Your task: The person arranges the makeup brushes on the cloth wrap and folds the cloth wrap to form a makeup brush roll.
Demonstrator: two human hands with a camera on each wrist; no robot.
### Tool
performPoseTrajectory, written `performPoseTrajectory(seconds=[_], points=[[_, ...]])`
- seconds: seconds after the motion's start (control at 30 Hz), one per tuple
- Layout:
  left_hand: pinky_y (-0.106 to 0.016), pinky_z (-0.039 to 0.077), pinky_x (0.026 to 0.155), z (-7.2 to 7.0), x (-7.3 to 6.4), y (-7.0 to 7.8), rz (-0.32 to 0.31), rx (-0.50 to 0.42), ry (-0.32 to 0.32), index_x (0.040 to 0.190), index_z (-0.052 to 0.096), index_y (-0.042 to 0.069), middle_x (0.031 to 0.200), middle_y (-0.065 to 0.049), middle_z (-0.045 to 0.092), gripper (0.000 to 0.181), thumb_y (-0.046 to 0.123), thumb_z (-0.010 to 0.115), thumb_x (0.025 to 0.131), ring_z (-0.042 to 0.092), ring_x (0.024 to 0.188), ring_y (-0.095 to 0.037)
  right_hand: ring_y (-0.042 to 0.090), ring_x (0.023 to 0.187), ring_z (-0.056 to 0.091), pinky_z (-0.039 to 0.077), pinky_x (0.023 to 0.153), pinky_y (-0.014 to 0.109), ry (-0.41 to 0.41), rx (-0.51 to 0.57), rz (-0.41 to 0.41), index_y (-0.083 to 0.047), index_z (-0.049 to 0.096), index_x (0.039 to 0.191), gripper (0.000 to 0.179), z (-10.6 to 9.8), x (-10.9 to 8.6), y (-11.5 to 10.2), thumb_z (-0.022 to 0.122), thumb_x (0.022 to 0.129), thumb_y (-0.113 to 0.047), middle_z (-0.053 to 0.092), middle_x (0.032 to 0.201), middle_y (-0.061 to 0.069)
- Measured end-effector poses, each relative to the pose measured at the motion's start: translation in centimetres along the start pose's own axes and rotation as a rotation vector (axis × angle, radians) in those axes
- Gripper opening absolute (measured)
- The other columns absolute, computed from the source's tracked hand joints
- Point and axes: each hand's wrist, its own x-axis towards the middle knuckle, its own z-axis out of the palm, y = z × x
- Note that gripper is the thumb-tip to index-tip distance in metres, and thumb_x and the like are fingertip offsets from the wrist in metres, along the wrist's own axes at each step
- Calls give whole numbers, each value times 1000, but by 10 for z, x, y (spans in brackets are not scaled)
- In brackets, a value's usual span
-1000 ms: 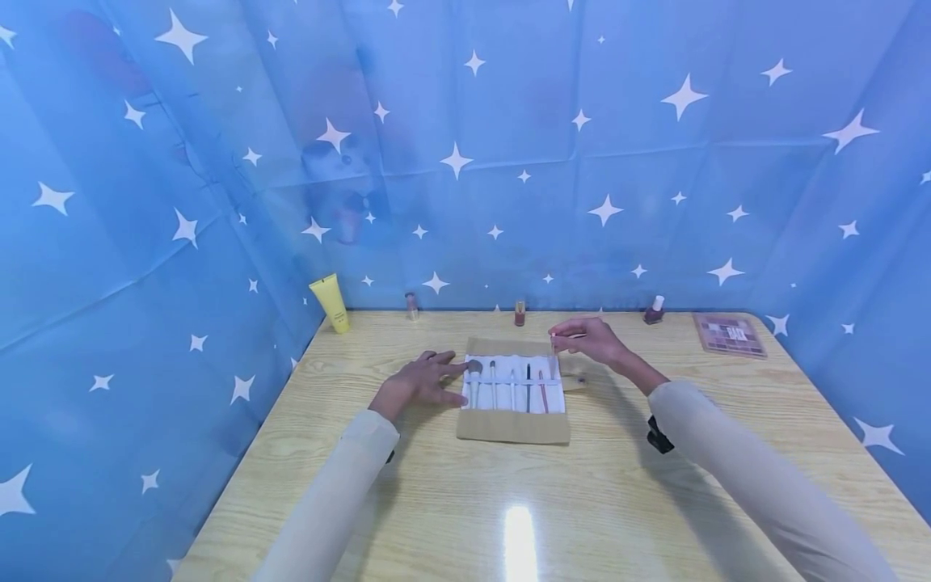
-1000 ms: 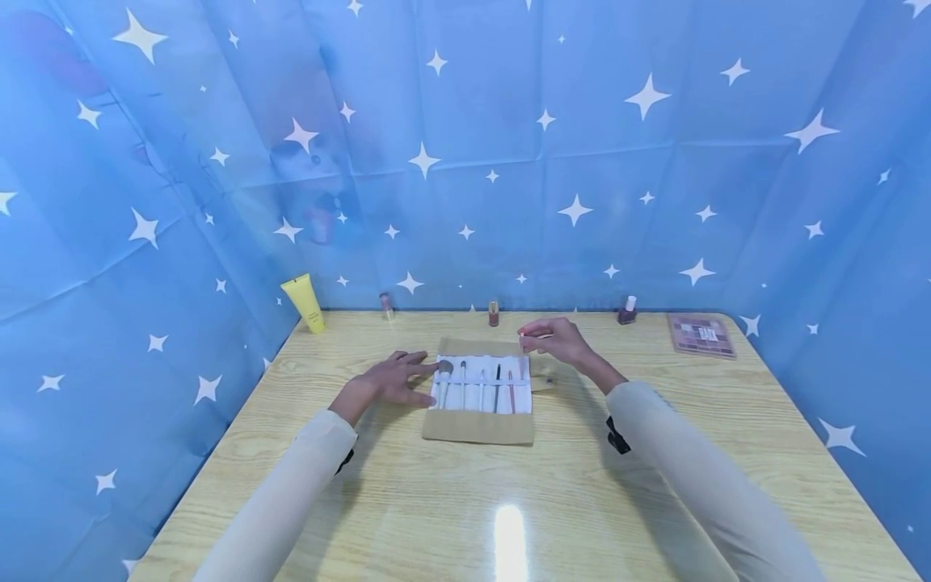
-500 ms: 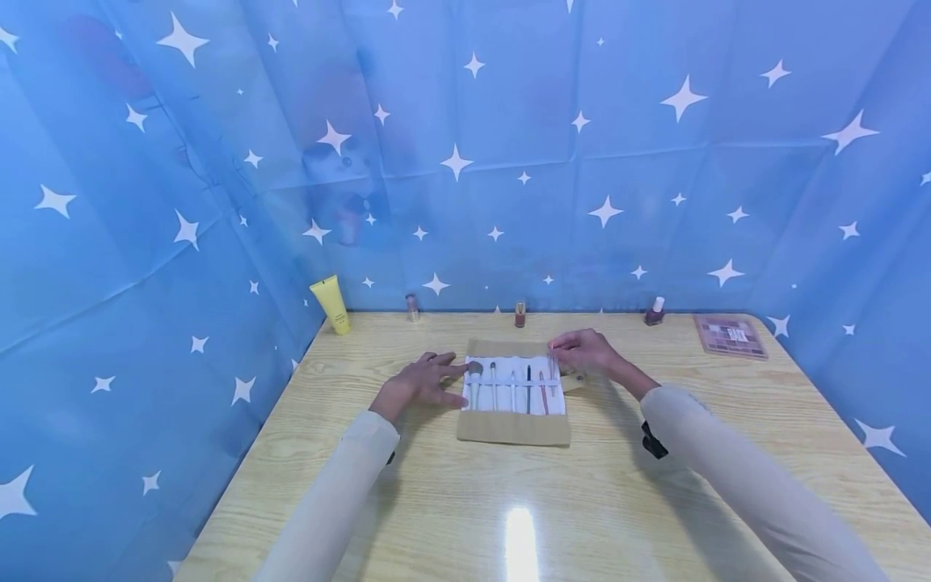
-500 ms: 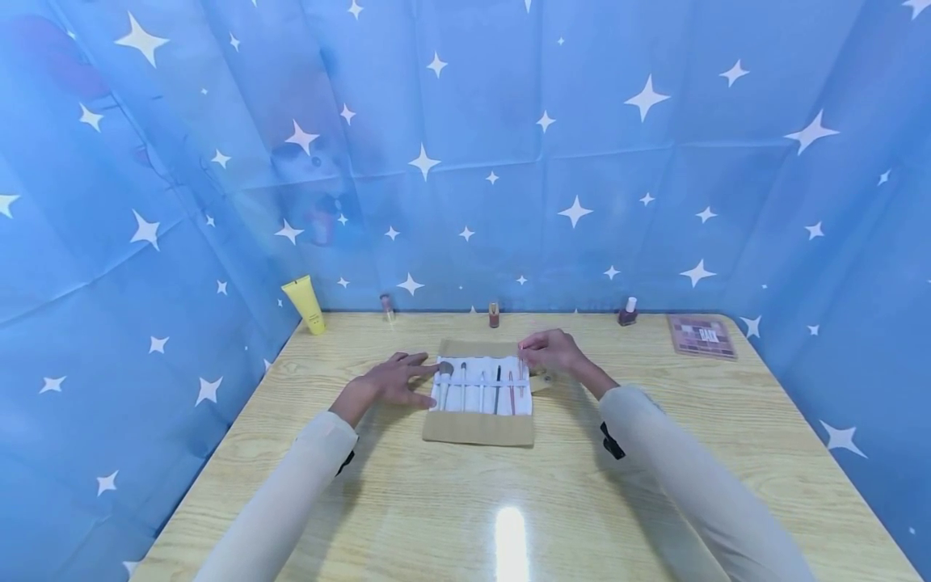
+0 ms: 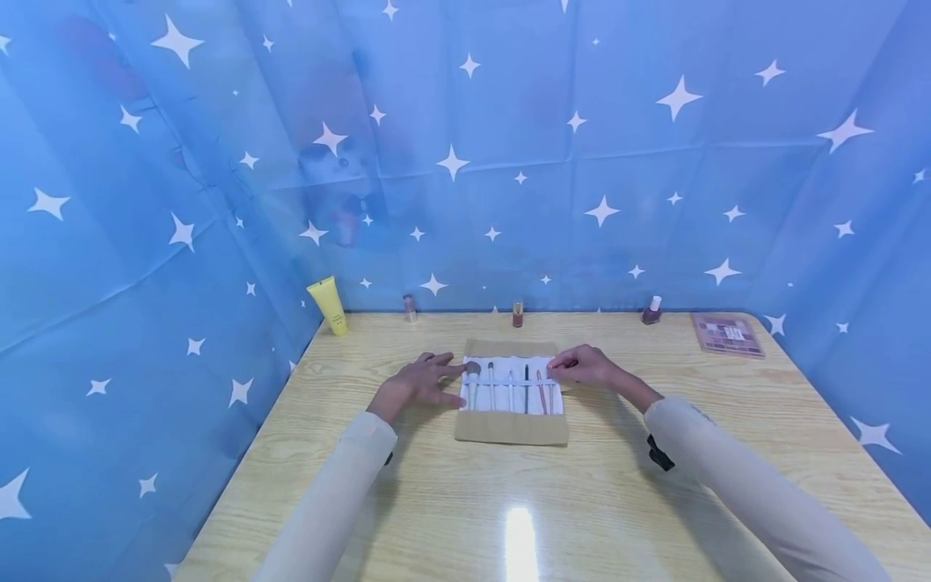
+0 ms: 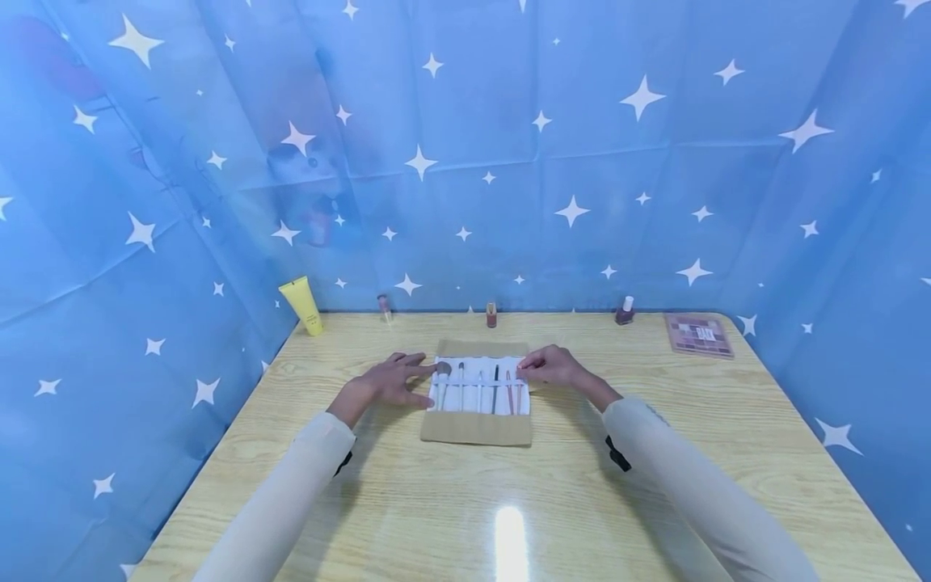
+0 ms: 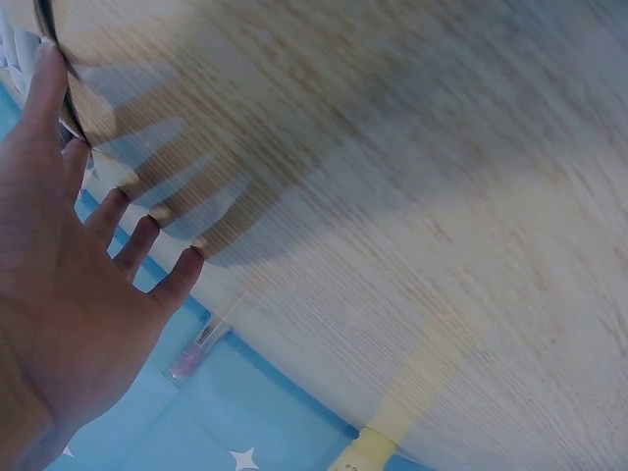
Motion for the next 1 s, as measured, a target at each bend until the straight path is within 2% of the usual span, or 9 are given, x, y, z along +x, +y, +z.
performPoseTrajectory(seconds=[0.2, 0.43, 0.63, 1.0], points=[[-62, 31, 119, -3, -4, 2, 19, -4, 12, 162, 38, 30, 172, -7, 23, 81, 63, 66, 94, 23, 156, -36, 19, 92, 70, 54, 76, 28, -23, 5, -16, 5, 76, 116, 25, 1, -4, -2, 71, 100, -13, 77, 108, 18], [-61, 30, 120, -3, -5, 2, 13, -2, 6, 163, 36, 33, 172, -5, 23, 81, 64, 66, 94, 21, 156, -35, 26, 100, 70, 55, 79, 32, -43, -40, -19, 3, 76, 117, 25, 1, -6, -4, 68, 102, -16, 75, 115, 18], [-62, 28, 121, -3, -4, 2, 20, -3, 4, 163, 35, 33, 172, -6, 22, 81, 64, 65, 94, 19, 157, -35, 25, 100, 70, 55, 80, 31, -49, -67, -40, 2, 77, 115, 24, 1, -7, -3, 68, 102, -15, 75, 115, 17], [-63, 29, 120, -1, -4, 1, 11, -13, 10, 163, 36, 32, 172, -5, 23, 82, 65, 66, 93, 21, 156, -35, 28, 95, 72, 56, 77, 25, -53, -37, -98, 8, 75, 112, 20, 0, -16, -7, 69, 99, -5, 76, 106, 21]])
